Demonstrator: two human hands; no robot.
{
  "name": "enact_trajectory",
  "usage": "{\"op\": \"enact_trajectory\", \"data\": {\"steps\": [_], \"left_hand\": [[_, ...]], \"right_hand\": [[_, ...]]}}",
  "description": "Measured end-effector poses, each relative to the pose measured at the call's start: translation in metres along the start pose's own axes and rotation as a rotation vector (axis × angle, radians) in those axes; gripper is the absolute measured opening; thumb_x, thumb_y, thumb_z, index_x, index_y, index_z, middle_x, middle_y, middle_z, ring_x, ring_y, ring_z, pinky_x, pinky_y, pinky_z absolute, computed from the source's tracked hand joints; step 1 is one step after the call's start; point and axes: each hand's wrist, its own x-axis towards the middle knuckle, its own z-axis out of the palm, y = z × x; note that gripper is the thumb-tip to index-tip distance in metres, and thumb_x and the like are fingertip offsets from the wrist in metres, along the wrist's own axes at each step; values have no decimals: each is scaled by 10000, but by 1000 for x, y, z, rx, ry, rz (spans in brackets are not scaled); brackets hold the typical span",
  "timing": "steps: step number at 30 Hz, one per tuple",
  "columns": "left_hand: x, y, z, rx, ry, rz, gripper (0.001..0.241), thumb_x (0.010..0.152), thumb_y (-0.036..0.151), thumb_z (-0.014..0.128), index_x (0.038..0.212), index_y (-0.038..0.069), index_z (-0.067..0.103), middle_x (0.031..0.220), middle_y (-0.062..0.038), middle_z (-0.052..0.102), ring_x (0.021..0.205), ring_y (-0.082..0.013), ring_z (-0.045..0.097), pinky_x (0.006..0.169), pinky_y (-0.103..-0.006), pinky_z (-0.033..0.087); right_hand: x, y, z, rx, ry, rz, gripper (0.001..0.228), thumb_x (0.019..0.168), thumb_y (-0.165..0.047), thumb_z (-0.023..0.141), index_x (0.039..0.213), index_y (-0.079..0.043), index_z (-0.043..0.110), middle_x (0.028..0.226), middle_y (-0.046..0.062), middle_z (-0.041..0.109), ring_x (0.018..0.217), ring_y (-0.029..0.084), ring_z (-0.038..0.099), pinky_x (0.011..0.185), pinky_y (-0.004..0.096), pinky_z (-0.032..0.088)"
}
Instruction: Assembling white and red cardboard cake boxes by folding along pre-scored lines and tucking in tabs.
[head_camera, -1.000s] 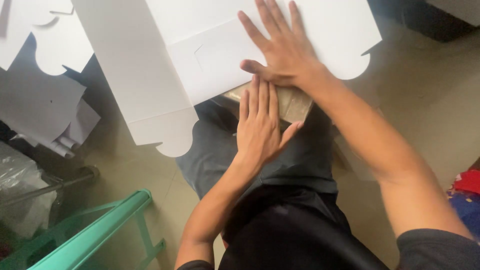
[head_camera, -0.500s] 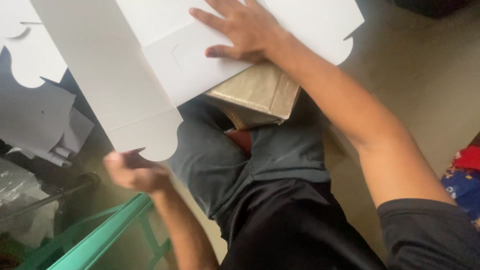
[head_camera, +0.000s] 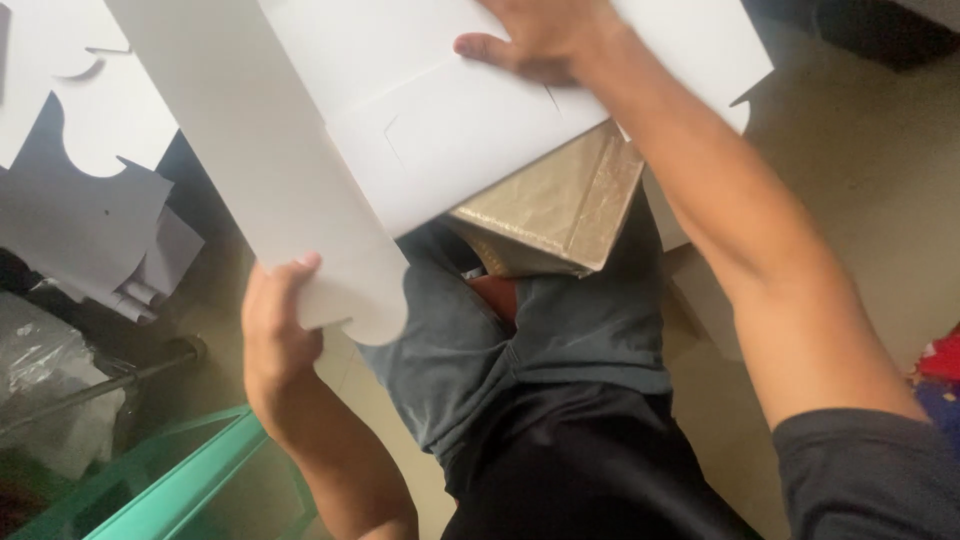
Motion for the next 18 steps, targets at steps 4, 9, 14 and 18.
{"op": "enact_trajectory", "data": {"steps": [4,9,14,18], "left_hand": [[15,69,5,-776,26,-906,383,961,170,500,1261,-57,574,1066,-231,655,922,-301,645,779,-390,517],[32,109,16,-736,-3,-800,438,953,180,496,1312,-65,542,1181,-172,629,1048,-232,575,941,-325,455],[31,105,21,-610,17,-817,360,941,177,486,1195,-61,581,1118,-162,644,989,-240,586,897,-342,463],[27,97,25,-405,-3,-539,257,979,151,468,1056,-51,607,1070,-168,644,953,-250,607,887,-366,473]], "right_hand": [[-10,-24,48,-178,400,-277,834,1042,-748,236,1658,-187,233,1676,211,212,1539,367,232,1237,591,198],[-36,-72,59,-184,293,-391,911,930,-850,217,1658,-310,120,1703,167,14,1588,348,71,1254,621,59],[-15,-101,63,-87,419,-348,882,977,-840,229,1665,-290,198,1708,209,115,1591,403,150,1266,645,105],[16,-119,58,-123,643,-345,847,975,-823,258,1594,-250,329,1648,180,264,1541,384,254,1246,672,180]]}}
